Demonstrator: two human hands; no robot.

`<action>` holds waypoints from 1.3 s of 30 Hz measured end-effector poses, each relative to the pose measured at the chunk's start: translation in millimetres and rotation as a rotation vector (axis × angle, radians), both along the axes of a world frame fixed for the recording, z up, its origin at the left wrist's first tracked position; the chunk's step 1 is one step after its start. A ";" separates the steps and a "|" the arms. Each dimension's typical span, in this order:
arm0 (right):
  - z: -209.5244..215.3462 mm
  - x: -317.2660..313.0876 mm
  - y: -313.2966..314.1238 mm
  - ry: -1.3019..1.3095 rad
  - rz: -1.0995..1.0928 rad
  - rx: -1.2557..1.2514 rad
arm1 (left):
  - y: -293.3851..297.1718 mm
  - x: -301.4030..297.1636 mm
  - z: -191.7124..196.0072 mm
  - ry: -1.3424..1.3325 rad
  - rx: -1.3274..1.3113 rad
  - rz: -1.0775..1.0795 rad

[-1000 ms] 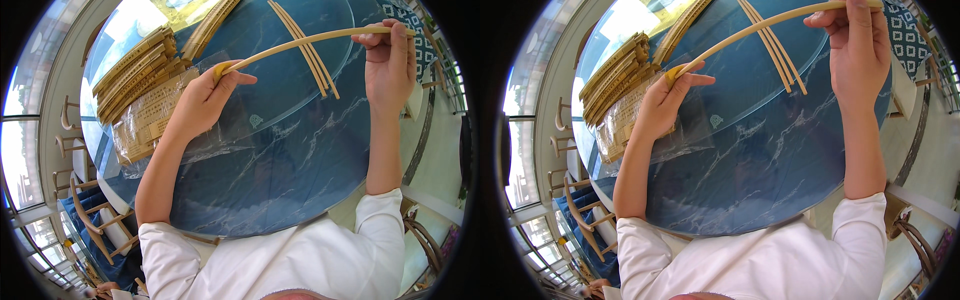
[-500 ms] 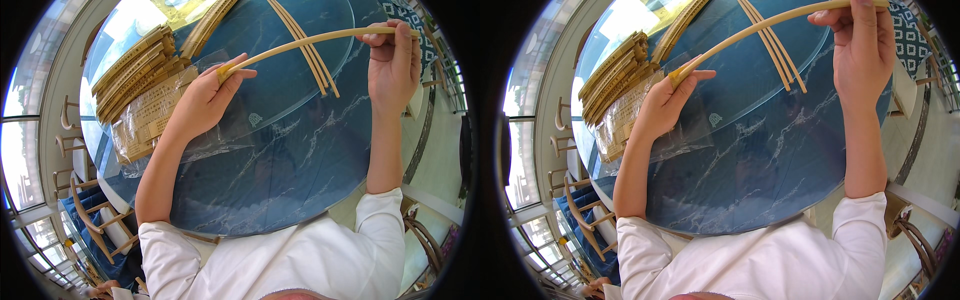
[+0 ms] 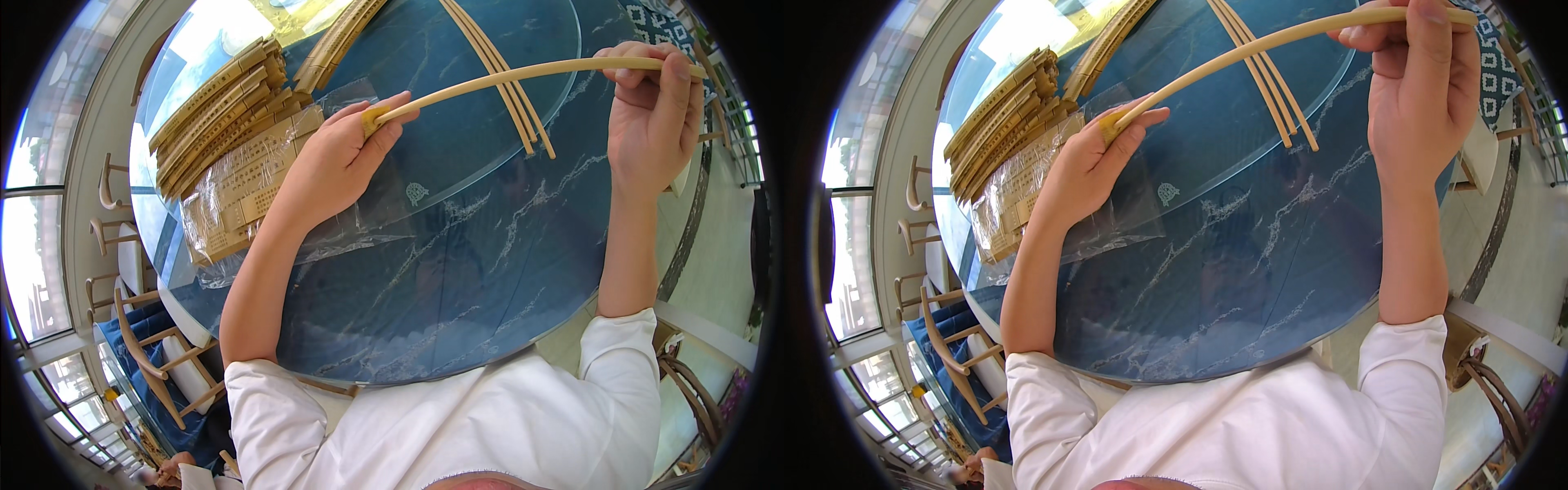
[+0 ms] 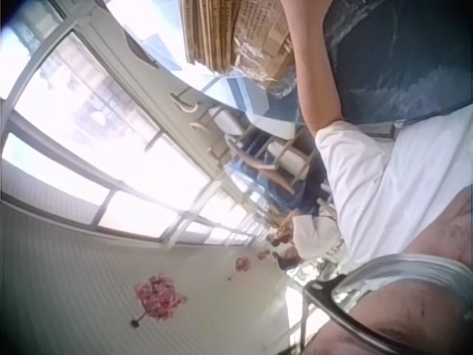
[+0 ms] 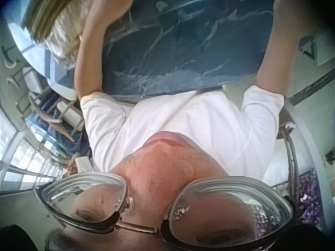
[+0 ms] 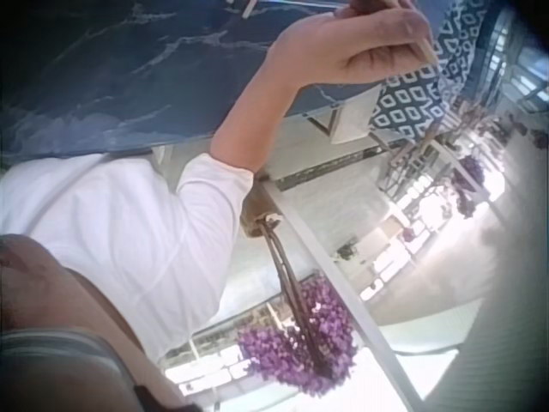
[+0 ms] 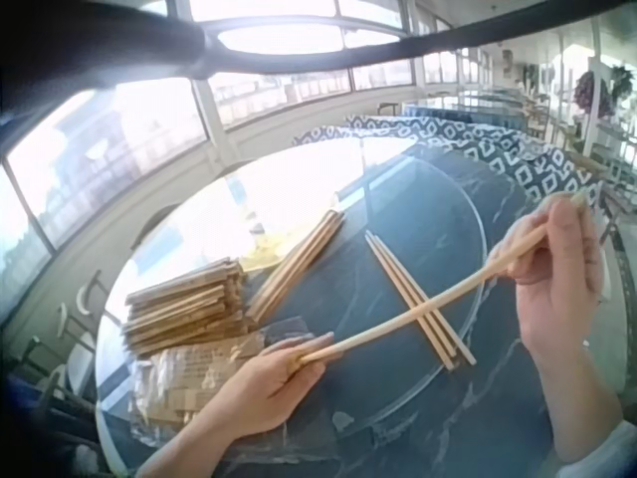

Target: The person repeatedly picks up thin bamboo strips and small rectangular bamboo pieces from a table, aligns them, and inserts the strips into the pieces. The assembled units are placed into a plastic bag on the table.

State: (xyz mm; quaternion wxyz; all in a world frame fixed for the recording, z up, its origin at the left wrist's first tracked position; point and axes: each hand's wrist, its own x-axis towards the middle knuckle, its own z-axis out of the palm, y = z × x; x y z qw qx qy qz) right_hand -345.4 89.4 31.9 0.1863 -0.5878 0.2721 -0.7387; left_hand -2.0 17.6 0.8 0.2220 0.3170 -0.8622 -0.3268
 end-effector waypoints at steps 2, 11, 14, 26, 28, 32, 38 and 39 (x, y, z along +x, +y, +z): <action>3.9 -1.2 0.0 0.056 0.013 -0.009 | -0.1 0.4 -2.3 -0.019 0.022 0.029; 5.2 0.2 1.8 0.061 0.028 -0.016 | -0.7 2.0 -1.4 -0.074 -0.001 0.010; 5.9 -1.1 1.7 0.054 0.041 -0.018 | 1.6 1.6 2.9 -0.053 0.036 -0.006; 5.7 -1.8 2.4 0.058 0.018 -0.047 | 8.9 -2.2 20.2 -0.081 -0.124 0.019; 8.4 -4.6 4.5 0.107 0.033 -0.064 | 9.3 -0.9 25.7 -0.094 0.004 0.035; 13.0 -1.7 4.1 0.146 0.037 -0.078 | 0.9 9.6 27.5 -0.083 0.239 0.009; 17.6 8.0 1.6 0.042 0.083 -0.014 | -3.5 13.3 36.8 -0.047 0.326 -0.095; 17.2 12.3 0.4 0.012 0.048 0.014 | -3.5 13.5 35.5 -0.015 0.336 -0.122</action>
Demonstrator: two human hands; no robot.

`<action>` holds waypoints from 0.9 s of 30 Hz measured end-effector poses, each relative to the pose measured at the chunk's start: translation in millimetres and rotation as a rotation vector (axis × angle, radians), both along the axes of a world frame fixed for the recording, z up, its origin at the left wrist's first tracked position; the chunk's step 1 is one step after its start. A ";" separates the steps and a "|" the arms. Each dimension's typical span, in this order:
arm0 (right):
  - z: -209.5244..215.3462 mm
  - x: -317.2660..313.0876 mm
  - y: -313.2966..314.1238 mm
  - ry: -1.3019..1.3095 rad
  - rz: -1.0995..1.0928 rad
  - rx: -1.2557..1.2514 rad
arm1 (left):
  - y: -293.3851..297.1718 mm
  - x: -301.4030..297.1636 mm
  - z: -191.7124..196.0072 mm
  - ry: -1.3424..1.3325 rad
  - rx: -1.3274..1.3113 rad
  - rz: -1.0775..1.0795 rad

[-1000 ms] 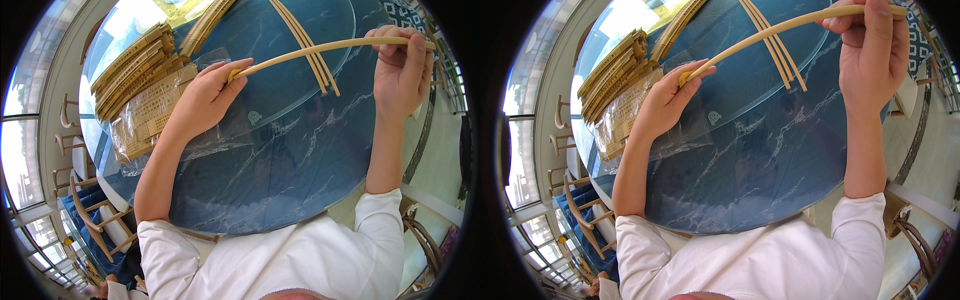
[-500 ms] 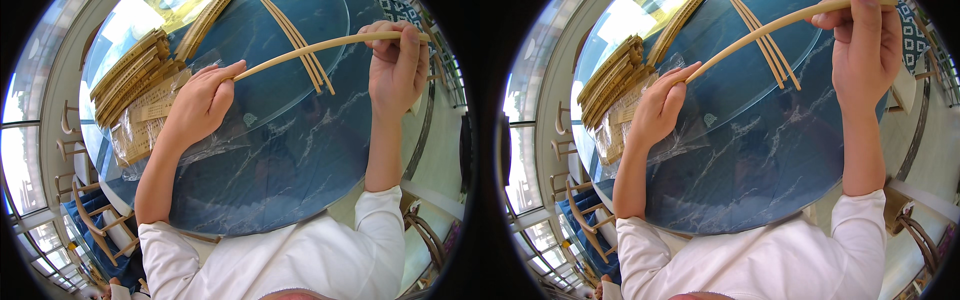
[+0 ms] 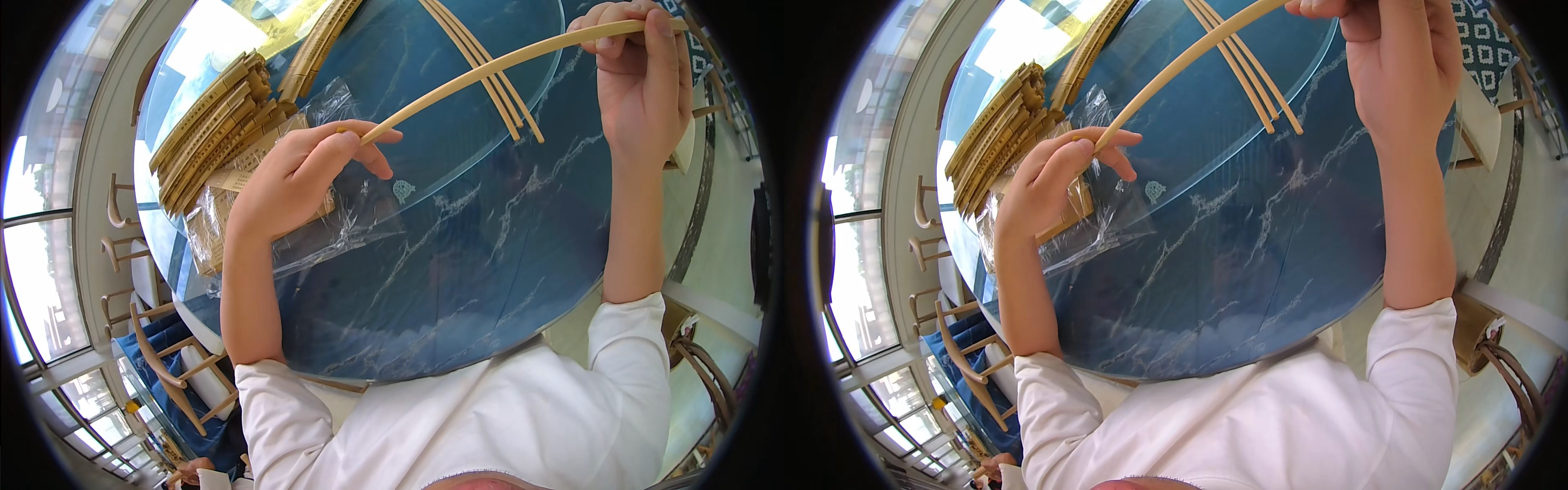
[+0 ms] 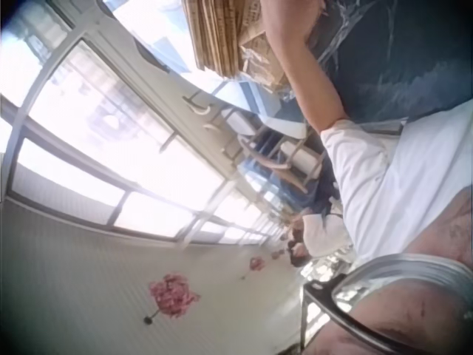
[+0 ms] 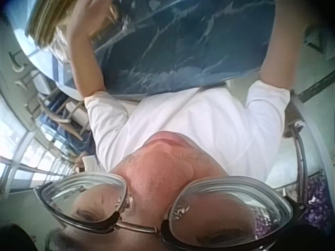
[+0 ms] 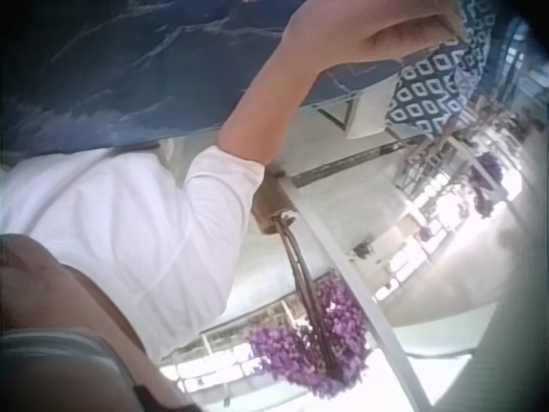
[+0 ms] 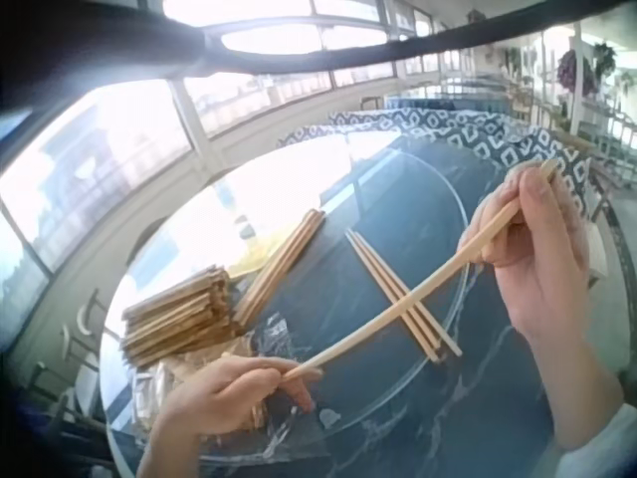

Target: The person repeatedly picks up thin bamboo strips and small rectangular bamboo pieces from a table, aligns them, and inserts the strips into the pieces. The assembled units are placed into a plastic bag on the table.

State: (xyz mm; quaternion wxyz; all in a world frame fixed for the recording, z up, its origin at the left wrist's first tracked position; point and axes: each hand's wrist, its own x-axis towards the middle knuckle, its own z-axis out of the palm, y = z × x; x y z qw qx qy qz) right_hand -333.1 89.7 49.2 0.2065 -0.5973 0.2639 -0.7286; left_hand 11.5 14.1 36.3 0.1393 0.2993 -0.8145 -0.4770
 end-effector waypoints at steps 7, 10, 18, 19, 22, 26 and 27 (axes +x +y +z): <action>-8.9 -1.2 -12.4 -0.082 -0.052 0.029 | -2.5 0.0 0.1 0.067 0.203 -0.150; -9.7 -0.3 -15.6 -0.087 -0.065 -0.052 | -2.9 0.6 3.7 0.062 0.358 -0.175; -9.5 4.7 -14.9 -0.101 -0.088 -0.010 | -5.0 4.0 -0.1 0.149 0.434 -0.283; -9.6 3.7 -15.2 -0.100 -0.084 -0.008 | -4.0 4.0 1.3 0.137 0.396 -0.298; -9.6 0.9 -14.1 -0.054 -0.072 -0.008 | -2.3 3.7 2.4 0.136 0.307 -0.349; -8.4 2.0 -12.7 -0.151 -0.134 0.110 | -5.5 8.2 -14.9 0.271 0.239 -0.431; -6.3 4.5 -11.2 -0.166 -0.163 0.150 | -6.1 8.5 -17.7 0.313 0.221 -0.457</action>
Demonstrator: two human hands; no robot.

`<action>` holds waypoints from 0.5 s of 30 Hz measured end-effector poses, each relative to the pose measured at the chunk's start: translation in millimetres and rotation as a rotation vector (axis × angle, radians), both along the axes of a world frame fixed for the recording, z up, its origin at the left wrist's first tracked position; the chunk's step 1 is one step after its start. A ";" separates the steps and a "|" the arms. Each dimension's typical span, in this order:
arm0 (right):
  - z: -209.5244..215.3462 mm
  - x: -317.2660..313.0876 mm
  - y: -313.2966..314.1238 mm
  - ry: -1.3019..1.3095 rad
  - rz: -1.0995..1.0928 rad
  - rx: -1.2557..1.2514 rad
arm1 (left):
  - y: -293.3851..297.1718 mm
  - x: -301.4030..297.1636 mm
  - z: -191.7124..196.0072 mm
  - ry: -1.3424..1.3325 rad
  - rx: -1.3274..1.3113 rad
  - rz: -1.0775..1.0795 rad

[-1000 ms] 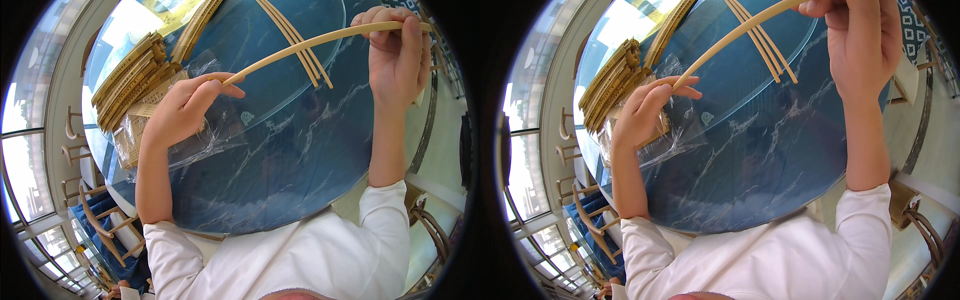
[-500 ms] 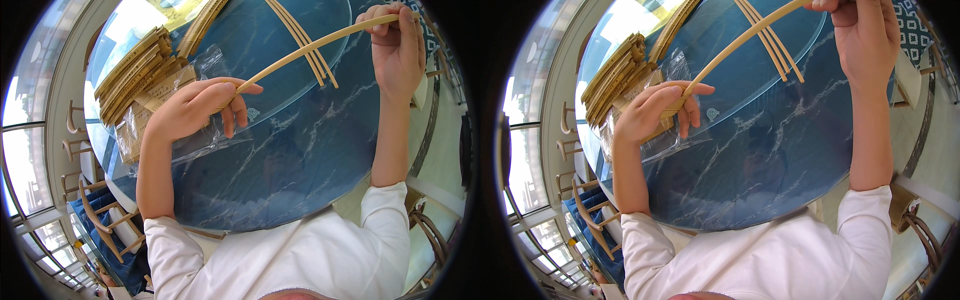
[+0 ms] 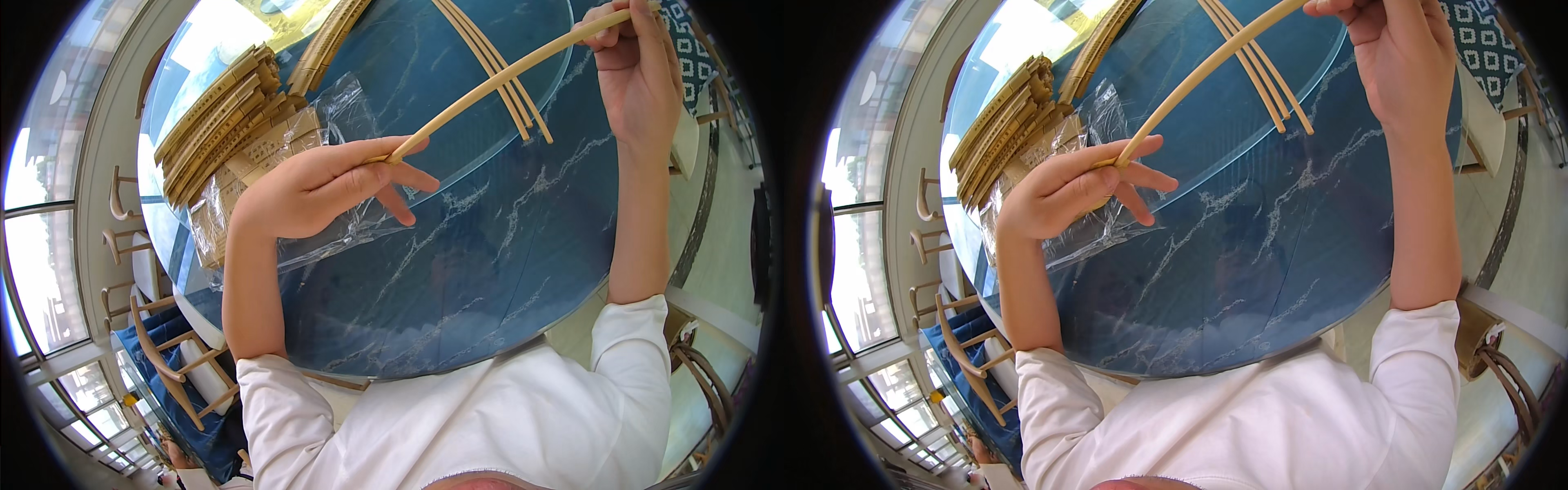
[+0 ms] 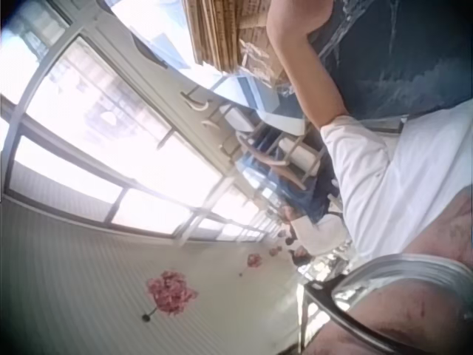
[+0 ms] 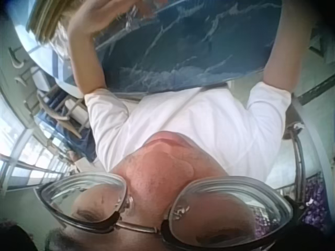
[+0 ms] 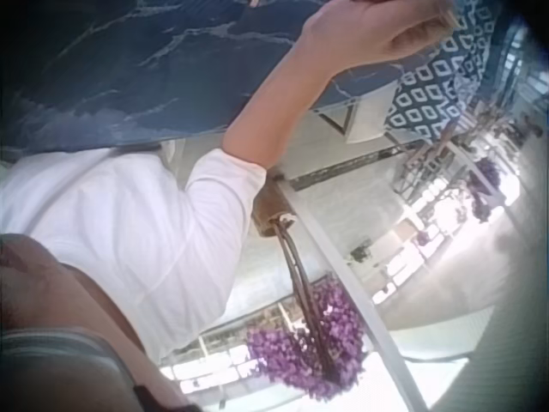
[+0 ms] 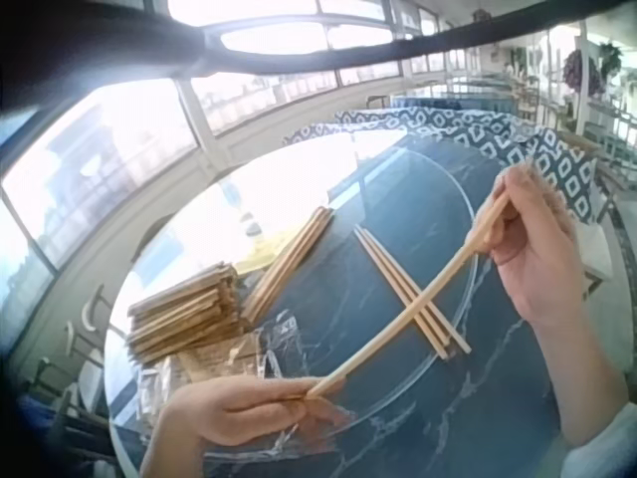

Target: The person repeatedly picks up thin bamboo strips and small rectangular bamboo pieces from a table, aligns them, and inserts the strips into the pieces. The assembled units are placed into a plastic bag on the table.

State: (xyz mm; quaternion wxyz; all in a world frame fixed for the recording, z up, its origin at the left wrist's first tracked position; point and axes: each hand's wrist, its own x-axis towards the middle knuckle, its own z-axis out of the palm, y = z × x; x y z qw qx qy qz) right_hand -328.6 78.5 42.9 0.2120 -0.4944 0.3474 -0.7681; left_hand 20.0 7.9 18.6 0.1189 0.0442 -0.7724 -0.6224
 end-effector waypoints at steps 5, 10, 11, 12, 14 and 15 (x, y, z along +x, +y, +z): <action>-5.6 -1.3 -4.5 -0.056 0.041 0.096 | 0.2 -0.2 0.6 -0.061 -0.007 -0.005; -8.1 -7.4 -10.8 -0.114 0.082 0.309 | 2.8 0.0 2.1 -0.067 0.072 0.024; -11.2 -8.7 -13.4 -0.117 0.111 0.311 | 4.1 -1.1 0.8 -0.064 0.064 0.028; -12.4 -8.6 -14.3 -0.120 0.142 0.313 | 5.2 -1.6 0.1 -0.061 0.056 0.032; -7.3 -3.9 -10.8 -0.109 0.165 0.352 | 5.7 -3.0 9.8 -0.146 0.032 0.015; -5.2 -1.8 -9.7 -0.103 0.177 0.371 | 5.8 -3.5 13.6 -0.188 0.020 0.008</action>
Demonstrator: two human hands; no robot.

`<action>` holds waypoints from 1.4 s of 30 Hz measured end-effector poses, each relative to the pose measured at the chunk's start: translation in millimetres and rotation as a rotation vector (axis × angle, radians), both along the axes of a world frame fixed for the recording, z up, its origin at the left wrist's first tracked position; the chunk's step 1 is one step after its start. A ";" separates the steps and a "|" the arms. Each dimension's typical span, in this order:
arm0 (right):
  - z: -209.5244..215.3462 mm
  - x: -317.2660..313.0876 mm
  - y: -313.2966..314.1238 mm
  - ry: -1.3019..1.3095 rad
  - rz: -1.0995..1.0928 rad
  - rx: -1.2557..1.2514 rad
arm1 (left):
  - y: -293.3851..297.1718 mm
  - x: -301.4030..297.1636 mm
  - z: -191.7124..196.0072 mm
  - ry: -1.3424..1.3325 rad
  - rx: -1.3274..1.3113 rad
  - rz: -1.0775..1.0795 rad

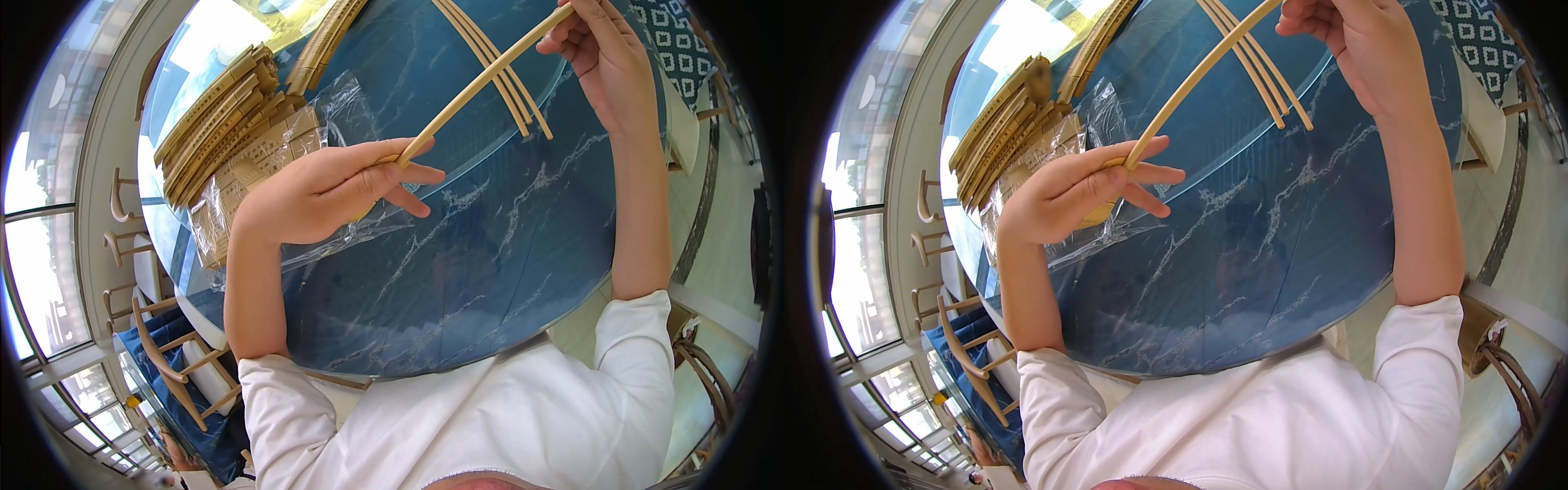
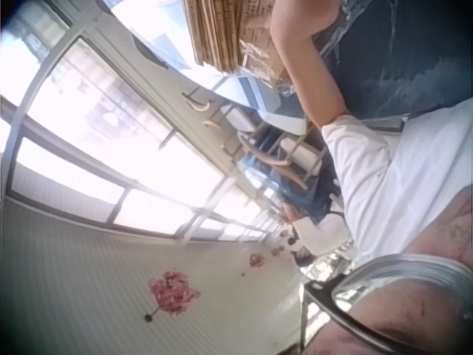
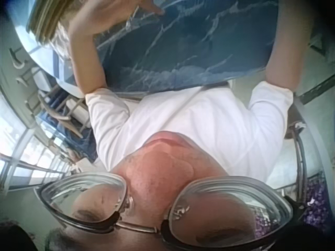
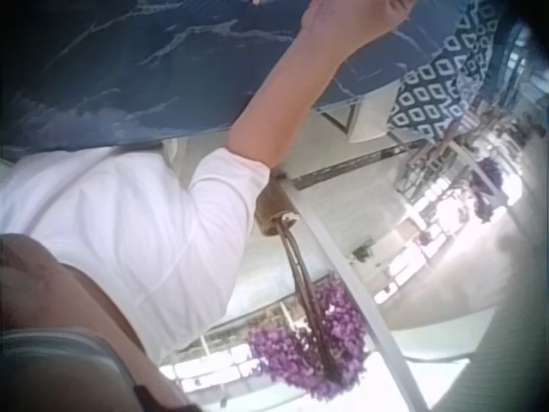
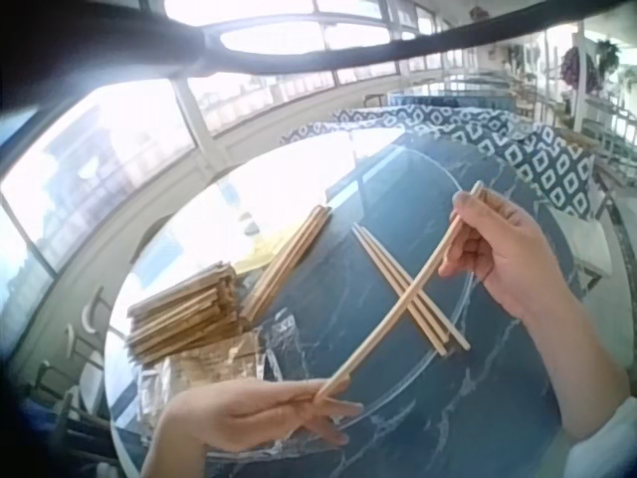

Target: The person repeatedly picks up thin bamboo strips and small rectangular bamboo pieces from a table, aligns them, and inserts the strips into the pieces. The assembled units are placed into a plastic bag on the table.

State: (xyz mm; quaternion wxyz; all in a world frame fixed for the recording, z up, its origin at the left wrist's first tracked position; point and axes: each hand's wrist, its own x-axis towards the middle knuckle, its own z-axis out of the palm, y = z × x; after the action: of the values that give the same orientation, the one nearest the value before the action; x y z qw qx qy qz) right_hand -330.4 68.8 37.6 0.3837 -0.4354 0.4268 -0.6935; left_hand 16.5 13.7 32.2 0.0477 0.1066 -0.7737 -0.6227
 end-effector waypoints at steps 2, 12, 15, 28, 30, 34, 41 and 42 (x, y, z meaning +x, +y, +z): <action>-5.6 -0.5 -1.4 -0.022 0.023 -0.013 | 0.9 -0.2 0.6 -0.001 -0.019 -0.003; -13.6 11.9 2.1 -0.033 0.118 0.082 | 9.4 -2.4 -3.6 0.062 -0.184 0.147; -4.8 20.6 10.8 -0.091 0.265 0.147 | 9.5 -2.7 0.5 0.007 -0.182 0.156; -27.1 36.9 6.0 0.065 0.472 0.078 | 15.4 -5.9 11.7 -0.139 -0.578 0.430; -29.5 23.7 3.3 0.039 0.448 0.091 | 12.4 -6.2 17.8 -0.166 -0.662 0.495; -30.5 18.7 -1.1 -0.010 0.350 0.083 | 13.5 -2.9 20.4 -0.189 -0.680 0.686; -21.8 22.1 -2.5 -0.017 0.275 0.089 | 6.8 -5.7 1.1 -0.042 -0.942 0.837; -25.5 17.9 -5.0 0.050 0.296 0.047 | 2.5 -4.3 -6.8 0.022 -0.984 0.833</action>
State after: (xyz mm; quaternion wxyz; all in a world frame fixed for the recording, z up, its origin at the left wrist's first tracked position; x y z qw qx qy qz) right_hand -312.5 63.9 12.1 0.4812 -0.5015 0.3836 -0.6082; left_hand 12.2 16.2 25.4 0.3365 0.3574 -0.8622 -0.1252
